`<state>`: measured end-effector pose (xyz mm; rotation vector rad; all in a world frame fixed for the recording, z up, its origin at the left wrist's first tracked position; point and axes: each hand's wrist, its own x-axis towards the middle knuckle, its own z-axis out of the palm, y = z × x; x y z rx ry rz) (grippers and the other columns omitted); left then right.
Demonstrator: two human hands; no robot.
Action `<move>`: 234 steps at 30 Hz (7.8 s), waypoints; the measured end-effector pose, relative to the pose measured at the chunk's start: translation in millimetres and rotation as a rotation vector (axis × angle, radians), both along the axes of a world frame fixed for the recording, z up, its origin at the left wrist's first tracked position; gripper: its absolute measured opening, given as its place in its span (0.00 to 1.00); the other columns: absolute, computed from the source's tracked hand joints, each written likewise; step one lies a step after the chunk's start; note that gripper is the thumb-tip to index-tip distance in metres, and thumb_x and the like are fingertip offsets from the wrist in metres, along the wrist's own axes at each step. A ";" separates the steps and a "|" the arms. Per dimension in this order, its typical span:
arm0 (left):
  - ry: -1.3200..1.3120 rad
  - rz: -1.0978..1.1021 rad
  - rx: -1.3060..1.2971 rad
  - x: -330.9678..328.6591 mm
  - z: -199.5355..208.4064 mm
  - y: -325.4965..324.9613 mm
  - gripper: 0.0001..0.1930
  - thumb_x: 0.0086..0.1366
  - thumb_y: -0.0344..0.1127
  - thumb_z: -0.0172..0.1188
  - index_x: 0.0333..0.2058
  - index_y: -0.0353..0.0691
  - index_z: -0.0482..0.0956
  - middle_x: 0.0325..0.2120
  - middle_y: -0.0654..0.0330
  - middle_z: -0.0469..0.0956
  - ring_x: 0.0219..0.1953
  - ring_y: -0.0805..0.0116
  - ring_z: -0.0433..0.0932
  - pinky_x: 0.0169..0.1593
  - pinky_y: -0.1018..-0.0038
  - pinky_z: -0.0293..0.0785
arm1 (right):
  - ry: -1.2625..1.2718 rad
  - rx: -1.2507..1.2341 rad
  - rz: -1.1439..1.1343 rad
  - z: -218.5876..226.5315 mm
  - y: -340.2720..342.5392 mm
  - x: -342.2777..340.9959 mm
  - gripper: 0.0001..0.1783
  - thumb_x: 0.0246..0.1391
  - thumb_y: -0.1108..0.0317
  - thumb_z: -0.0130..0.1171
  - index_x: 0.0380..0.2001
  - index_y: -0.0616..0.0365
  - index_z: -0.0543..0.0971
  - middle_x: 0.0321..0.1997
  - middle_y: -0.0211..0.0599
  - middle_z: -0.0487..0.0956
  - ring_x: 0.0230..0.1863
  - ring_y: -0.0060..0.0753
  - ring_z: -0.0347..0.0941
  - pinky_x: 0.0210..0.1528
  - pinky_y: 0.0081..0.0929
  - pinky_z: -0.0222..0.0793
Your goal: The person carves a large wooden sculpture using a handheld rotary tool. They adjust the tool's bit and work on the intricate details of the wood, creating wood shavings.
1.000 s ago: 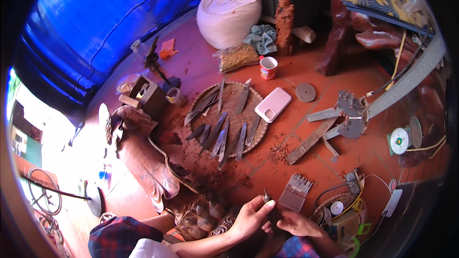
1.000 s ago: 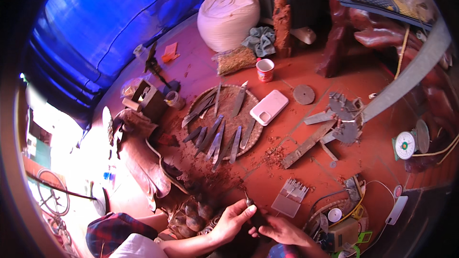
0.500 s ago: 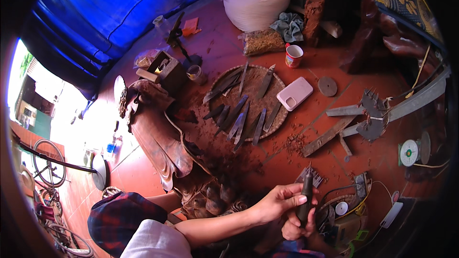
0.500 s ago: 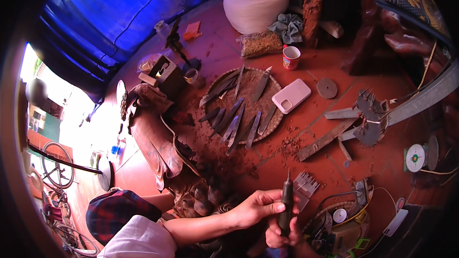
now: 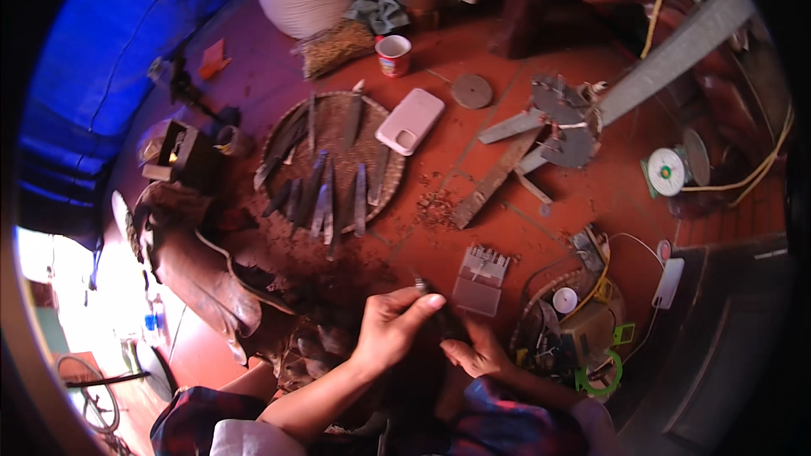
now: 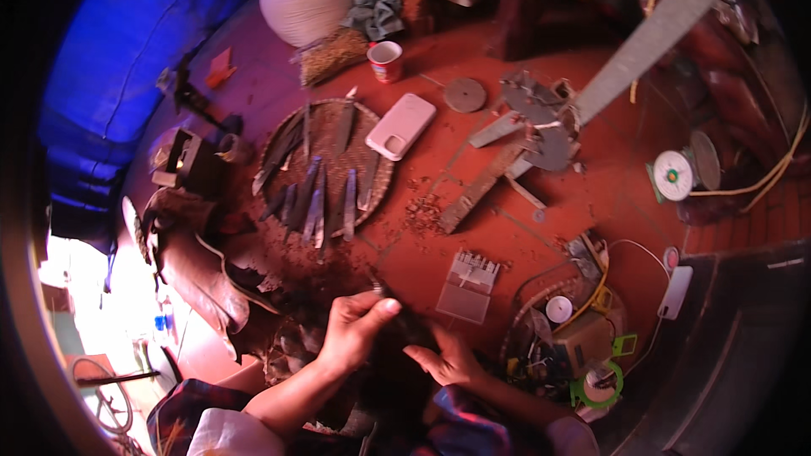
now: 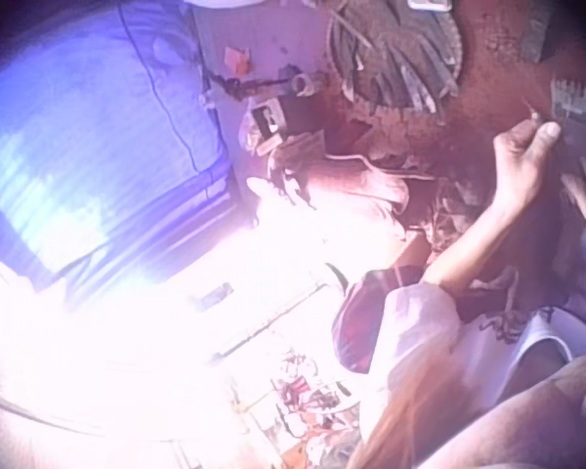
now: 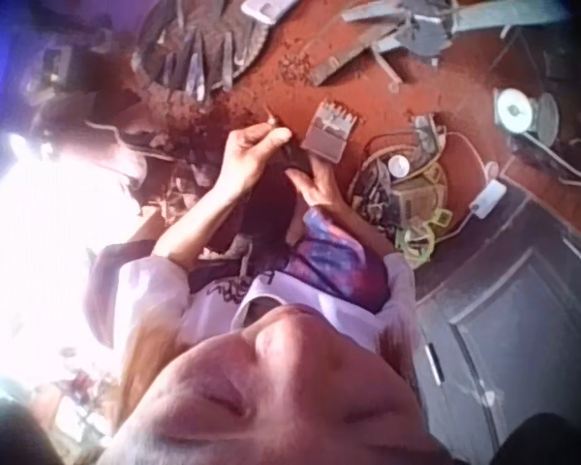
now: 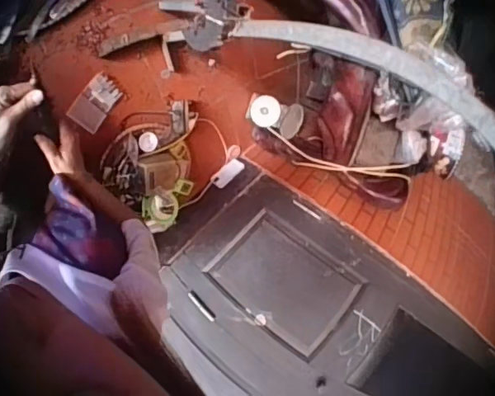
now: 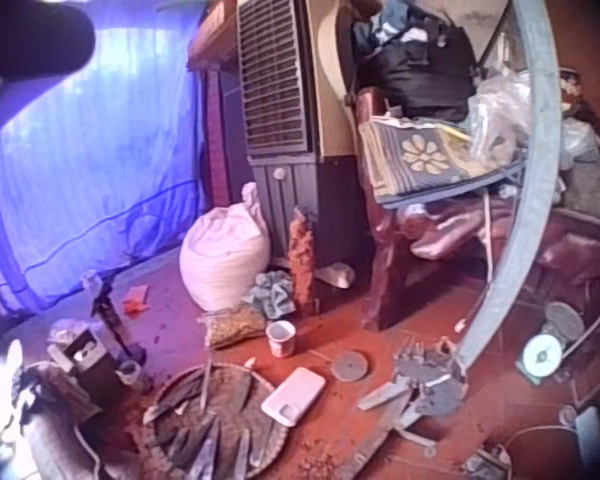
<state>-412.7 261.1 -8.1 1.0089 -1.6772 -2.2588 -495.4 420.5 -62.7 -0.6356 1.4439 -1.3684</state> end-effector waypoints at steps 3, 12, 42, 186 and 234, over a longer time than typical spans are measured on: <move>0.037 -0.019 0.068 12.1 -12.6 -5.5 0.13 0.64 0.38 0.55 0.35 0.31 0.80 0.32 0.58 0.81 0.35 0.74 0.78 0.43 0.77 0.72 | -0.086 0.030 0.197 7.6 -4.1 -16.5 0.25 0.60 0.56 0.52 0.56 0.58 0.66 0.21 0.26 0.71 0.21 0.16 0.67 0.25 0.19 0.64; -0.100 0.082 -0.046 22.3 -34.2 7.0 0.10 0.62 0.32 0.54 0.32 0.32 0.81 0.24 0.67 0.77 0.28 0.82 0.70 0.33 0.82 0.65 | 1.215 0.336 -0.322 -77.5 -46.2 -107.6 0.44 0.46 0.48 0.63 0.59 0.64 0.59 0.59 0.68 0.60 0.56 0.66 0.62 0.55 0.48 0.63; -0.056 0.047 -0.098 15.8 -49.4 17.6 0.15 0.63 0.40 0.57 0.30 0.29 0.78 0.24 0.58 0.79 0.26 0.72 0.76 0.34 0.76 0.74 | 1.248 0.598 -0.266 -146.5 -106.2 -165.7 0.66 0.33 0.55 0.73 0.62 0.77 0.40 0.60 0.85 0.49 0.64 0.69 0.52 0.67 0.46 0.49; -0.084 0.198 -1.080 289.5 -20.9 -228.4 0.04 0.58 0.23 0.53 0.32 0.32 0.76 0.33 0.53 0.77 0.38 0.60 0.74 0.47 0.68 0.67 | -0.136 -0.423 -0.038 14.9 -312.6 201.2 0.14 0.51 0.73 0.62 0.42 0.60 0.75 0.40 0.33 0.77 0.43 0.22 0.73 0.44 0.21 0.70; 0.424 0.396 0.698 299.5 -30.4 -242.3 0.17 0.64 0.48 0.55 0.40 0.38 0.74 0.34 0.59 0.76 0.40 0.70 0.75 0.44 0.72 0.73 | 0.916 -0.690 0.217 66.1 -351.8 208.5 0.10 0.44 0.73 0.63 0.32 0.60 0.77 0.43 0.41 0.75 0.47 0.42 0.73 0.45 0.37 0.71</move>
